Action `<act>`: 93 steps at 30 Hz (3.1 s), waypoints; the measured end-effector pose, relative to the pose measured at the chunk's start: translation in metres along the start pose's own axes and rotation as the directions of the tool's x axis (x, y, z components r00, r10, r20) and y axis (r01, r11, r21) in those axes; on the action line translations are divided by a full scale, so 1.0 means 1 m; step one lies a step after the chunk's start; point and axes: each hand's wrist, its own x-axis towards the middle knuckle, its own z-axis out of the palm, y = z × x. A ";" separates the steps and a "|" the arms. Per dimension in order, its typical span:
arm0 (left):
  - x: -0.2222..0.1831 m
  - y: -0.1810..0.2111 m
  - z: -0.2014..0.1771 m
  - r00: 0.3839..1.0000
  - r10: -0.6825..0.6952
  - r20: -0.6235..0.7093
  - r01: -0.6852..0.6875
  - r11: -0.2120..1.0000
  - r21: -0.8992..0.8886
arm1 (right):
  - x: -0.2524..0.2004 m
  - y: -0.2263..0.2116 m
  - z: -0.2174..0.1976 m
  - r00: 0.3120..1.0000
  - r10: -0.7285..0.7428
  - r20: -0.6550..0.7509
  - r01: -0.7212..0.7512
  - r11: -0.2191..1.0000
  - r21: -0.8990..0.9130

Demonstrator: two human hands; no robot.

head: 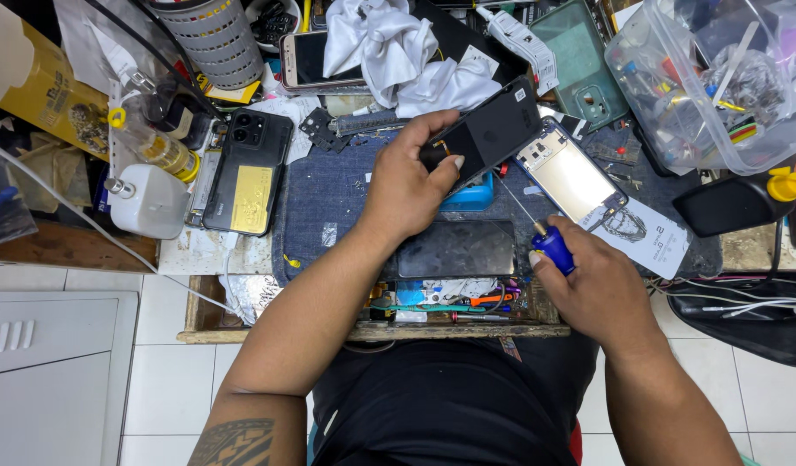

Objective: The person disassembles mobile phone components using a screwdriver, handling a battery, a midframe, and a logic board at a repair bench.

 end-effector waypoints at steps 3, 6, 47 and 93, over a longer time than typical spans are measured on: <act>-0.001 0.000 0.000 0.999 -0.039 0.009 0.039 0.999 -0.031 | -0.001 0.000 0.003 0.998 -0.067 -0.017 0.068 0.998 0.017; -0.001 -0.003 0.001 1.000 0.013 -0.014 -0.013 1.000 -0.001 | 0.000 0.000 0.004 0.996 -0.086 -0.011 0.086 0.996 -0.013; -0.008 -0.004 0.001 0.997 0.082 -0.003 -0.082 0.997 -0.012 | 0.002 -0.005 -0.004 0.999 -0.020 0.040 0.024 0.994 -0.107; 0.014 -0.024 -0.010 0.960 0.195 0.199 -0.190 0.981 -0.047 | 0.088 0.015 -0.071 0.764 -0.559 0.322 0.601 0.436 -0.669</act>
